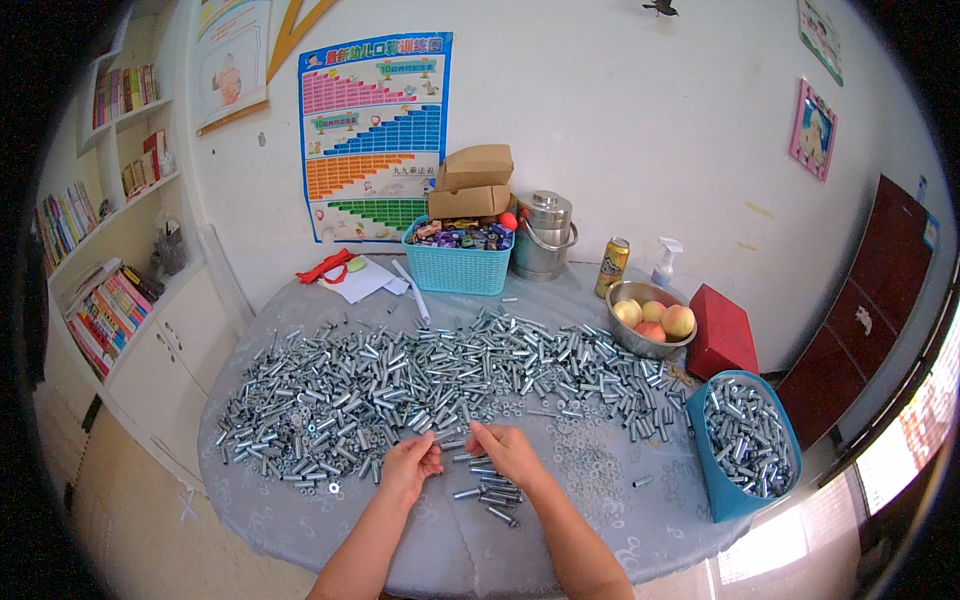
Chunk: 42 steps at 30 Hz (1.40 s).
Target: The person sits at a table covered with a large pile of metal bolts and washers. They repeatedly pick up a bolt and a washer, thread the washer onto the bolt, and place the assembled unit into a blue plastic bin on the right side of the table.
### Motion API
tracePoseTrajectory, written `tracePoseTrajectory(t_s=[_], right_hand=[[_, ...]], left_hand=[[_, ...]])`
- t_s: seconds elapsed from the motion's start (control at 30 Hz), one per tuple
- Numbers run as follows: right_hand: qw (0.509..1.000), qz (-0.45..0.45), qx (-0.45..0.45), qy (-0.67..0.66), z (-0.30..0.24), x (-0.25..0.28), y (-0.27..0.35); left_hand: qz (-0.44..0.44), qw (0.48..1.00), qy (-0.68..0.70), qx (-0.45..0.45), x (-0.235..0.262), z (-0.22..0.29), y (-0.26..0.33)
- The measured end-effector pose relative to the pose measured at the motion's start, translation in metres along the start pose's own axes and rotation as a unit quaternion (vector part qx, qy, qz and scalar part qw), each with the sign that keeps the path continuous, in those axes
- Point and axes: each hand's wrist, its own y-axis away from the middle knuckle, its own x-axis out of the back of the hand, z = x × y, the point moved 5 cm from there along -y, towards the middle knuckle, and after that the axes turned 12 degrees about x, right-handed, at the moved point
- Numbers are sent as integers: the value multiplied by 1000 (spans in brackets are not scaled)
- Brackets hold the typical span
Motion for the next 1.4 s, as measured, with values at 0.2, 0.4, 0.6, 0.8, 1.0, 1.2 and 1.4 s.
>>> tracePoseTrajectory(t_s=[0.2,0.4,0.6,0.8,1.0,1.2,1.4], right_hand=[[999,-6,20,-46,5,-1,-2],[999,8,14,-31,7,1,-2],[1000,2,5,-12,8,3,-2],[999,15,31,-32,2,-2,-1],[994,20,34,-103,14,-8,-3],[999,5,-36,-29,18,5,-2],[946,161,57,276,14,42,-1]], left_hand=[[-2,1000,-10,-4,-4,2,3],[2,1000,-13,-4,-1,1,0],[-1,1000,-26,-5,-3,2,1],[8,1000,-27,-11,-5,3,5],[0,999,-42,-27,-9,4,6],[-52,964,-217,-141,-28,4,17],[-12,850,-427,-309,-38,1,23]])
